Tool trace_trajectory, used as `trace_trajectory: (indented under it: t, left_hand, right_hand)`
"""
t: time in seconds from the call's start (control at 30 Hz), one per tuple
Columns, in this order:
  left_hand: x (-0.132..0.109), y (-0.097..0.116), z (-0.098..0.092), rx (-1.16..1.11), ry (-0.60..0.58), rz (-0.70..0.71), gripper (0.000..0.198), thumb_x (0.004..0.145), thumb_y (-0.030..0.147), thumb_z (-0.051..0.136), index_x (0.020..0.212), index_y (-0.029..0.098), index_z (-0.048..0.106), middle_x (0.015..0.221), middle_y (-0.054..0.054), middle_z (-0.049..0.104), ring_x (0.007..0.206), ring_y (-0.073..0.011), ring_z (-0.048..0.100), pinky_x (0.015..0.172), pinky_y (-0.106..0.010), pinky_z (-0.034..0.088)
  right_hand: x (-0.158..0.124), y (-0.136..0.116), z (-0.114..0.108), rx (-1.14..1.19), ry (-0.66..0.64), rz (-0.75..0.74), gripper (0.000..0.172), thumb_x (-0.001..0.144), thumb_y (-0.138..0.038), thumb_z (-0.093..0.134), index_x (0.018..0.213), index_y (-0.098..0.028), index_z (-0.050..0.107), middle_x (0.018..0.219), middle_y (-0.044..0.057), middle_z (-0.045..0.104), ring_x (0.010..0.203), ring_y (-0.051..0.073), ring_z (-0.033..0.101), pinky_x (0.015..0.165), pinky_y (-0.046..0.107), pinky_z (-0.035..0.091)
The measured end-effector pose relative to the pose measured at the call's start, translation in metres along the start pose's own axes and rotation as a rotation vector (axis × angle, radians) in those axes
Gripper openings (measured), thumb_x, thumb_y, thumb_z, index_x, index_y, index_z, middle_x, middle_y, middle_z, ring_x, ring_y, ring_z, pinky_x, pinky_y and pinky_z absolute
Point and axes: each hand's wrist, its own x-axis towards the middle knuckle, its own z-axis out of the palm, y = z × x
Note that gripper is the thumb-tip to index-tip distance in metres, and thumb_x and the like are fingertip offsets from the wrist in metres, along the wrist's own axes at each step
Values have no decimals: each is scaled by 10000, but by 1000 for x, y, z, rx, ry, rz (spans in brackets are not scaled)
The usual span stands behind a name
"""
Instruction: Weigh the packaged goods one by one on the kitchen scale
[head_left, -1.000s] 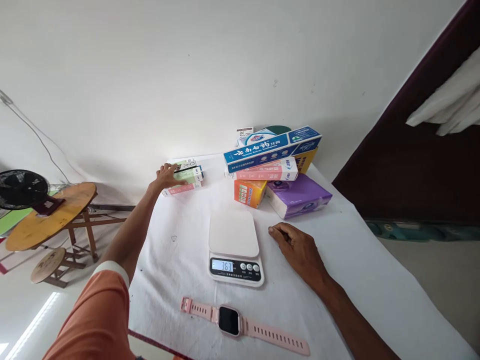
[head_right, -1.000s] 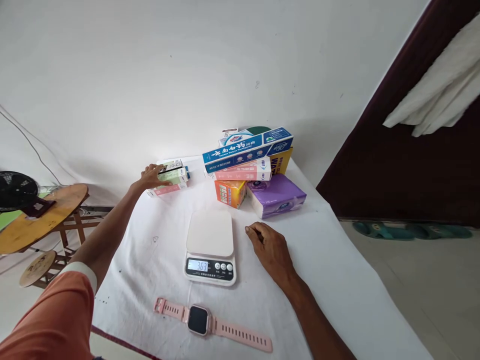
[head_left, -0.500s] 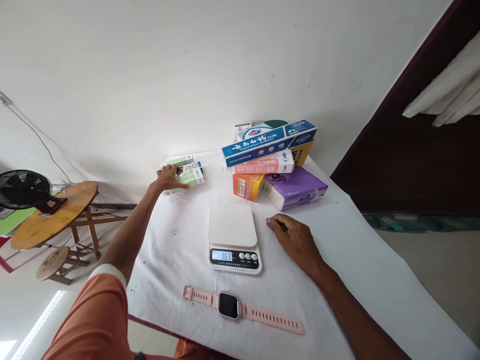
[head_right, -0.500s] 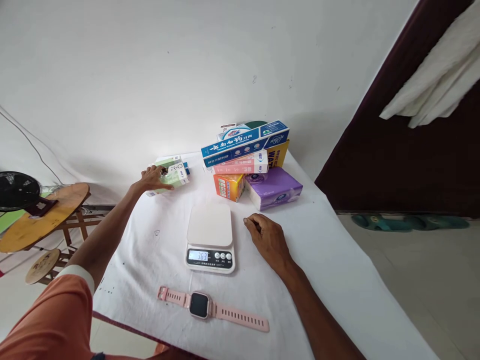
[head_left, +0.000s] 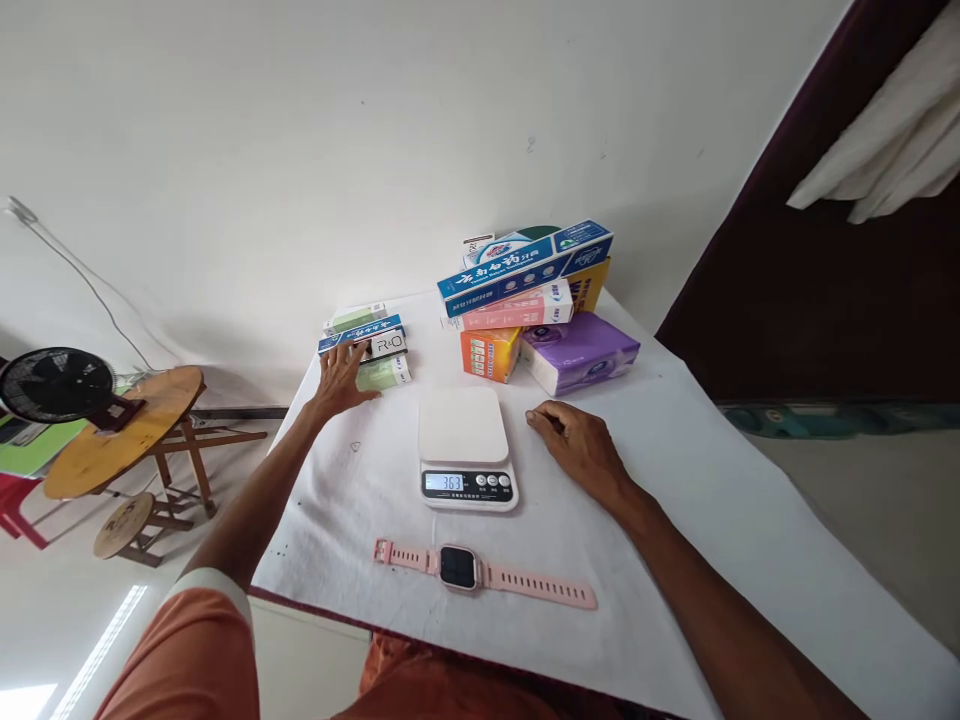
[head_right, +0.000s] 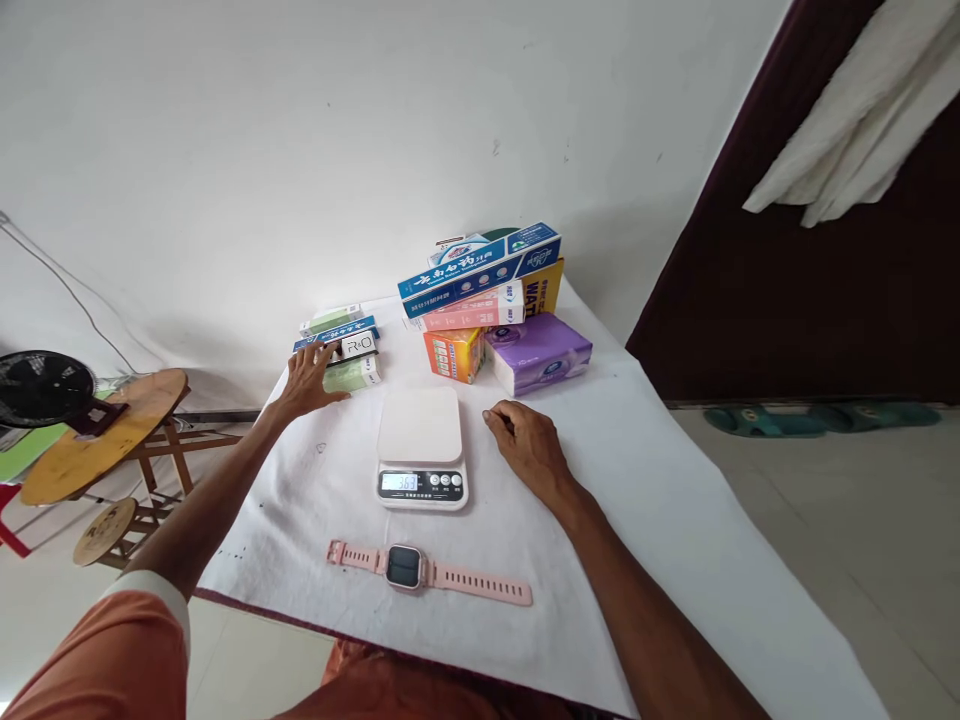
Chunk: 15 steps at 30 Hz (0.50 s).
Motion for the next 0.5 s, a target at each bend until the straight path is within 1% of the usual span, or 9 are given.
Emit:
trace_trajectory:
  t: [0.07, 0.13, 0.2, 0.27, 0.33, 0.4, 0.5]
  left_hand:
    - [-13, 7, 6, 23, 42, -8, 814, 791, 512, 793, 1476, 211, 471, 1463, -195, 506, 1342, -410, 464, 1101, -520, 374]
    - [-23, 12, 11, 39, 25, -61, 608, 879, 514, 702, 1378, 199, 557, 1339, -190, 592, 1260, -396, 527, 1043, -497, 414]
    - [-29, 14, 15, 48, 5, -121, 522, 925, 530, 633, 1328, 201, 589, 1303, -192, 616, 1225, -397, 551, 1003, -489, 434]
    - [-31, 15, 16, 50, 6, -152, 530, 935, 543, 607, 1347, 212, 572, 1350, -196, 602, 1242, -405, 541, 1008, -502, 430]
    - [-31, 13, 13, 36, -19, -144, 564, 927, 553, 608, 1384, 230, 539, 1398, -188, 584, 1274, -407, 521, 1039, -523, 409]
    - [-29, 9, 9, 8, -70, -137, 613, 899, 561, 639, 1407, 240, 518, 1426, -182, 565, 1302, -406, 501, 1071, -534, 387]
    - [-27, 2, 3, -26, -144, -117, 654, 866, 541, 680, 1425, 248, 505, 1459, -175, 534, 1316, -401, 493, 1079, -523, 386]
  right_hand:
    - [0, 0, 0, -2, 0, -1, 317, 915, -439, 486, 679, -231, 535, 655, 23, 610, 624, 178, 532, 631, 304, 382]
    - [0, 1, 1, -5, 4, -1, 309, 908, -440, 487, 690, -230, 549, 677, 30, 631, 636, 182, 546, 638, 306, 387]
    - [0, 2, 1, -11, 10, 1, 304, 904, -438, 492, 692, -229, 553, 681, 31, 639, 637, 181, 548, 642, 307, 392]
    - [0, 1, 1, -14, 15, 2, 305, 904, -435, 496, 685, -230, 550, 671, 28, 637, 629, 178, 543, 638, 305, 393]
    - [-1, 1, 1, -14, 13, 0, 308, 908, -435, 496, 686, -229, 555, 675, 29, 644, 634, 178, 546, 636, 304, 392]
    - [-1, 0, 1, -11, 8, -1, 306, 909, -437, 496, 699, -227, 570, 697, 34, 659, 646, 182, 555, 640, 304, 394]
    - [0, 1, 1, -12, 7, -7, 298, 906, -433, 502, 705, -227, 580, 697, 36, 663, 644, 181, 547, 639, 304, 392]
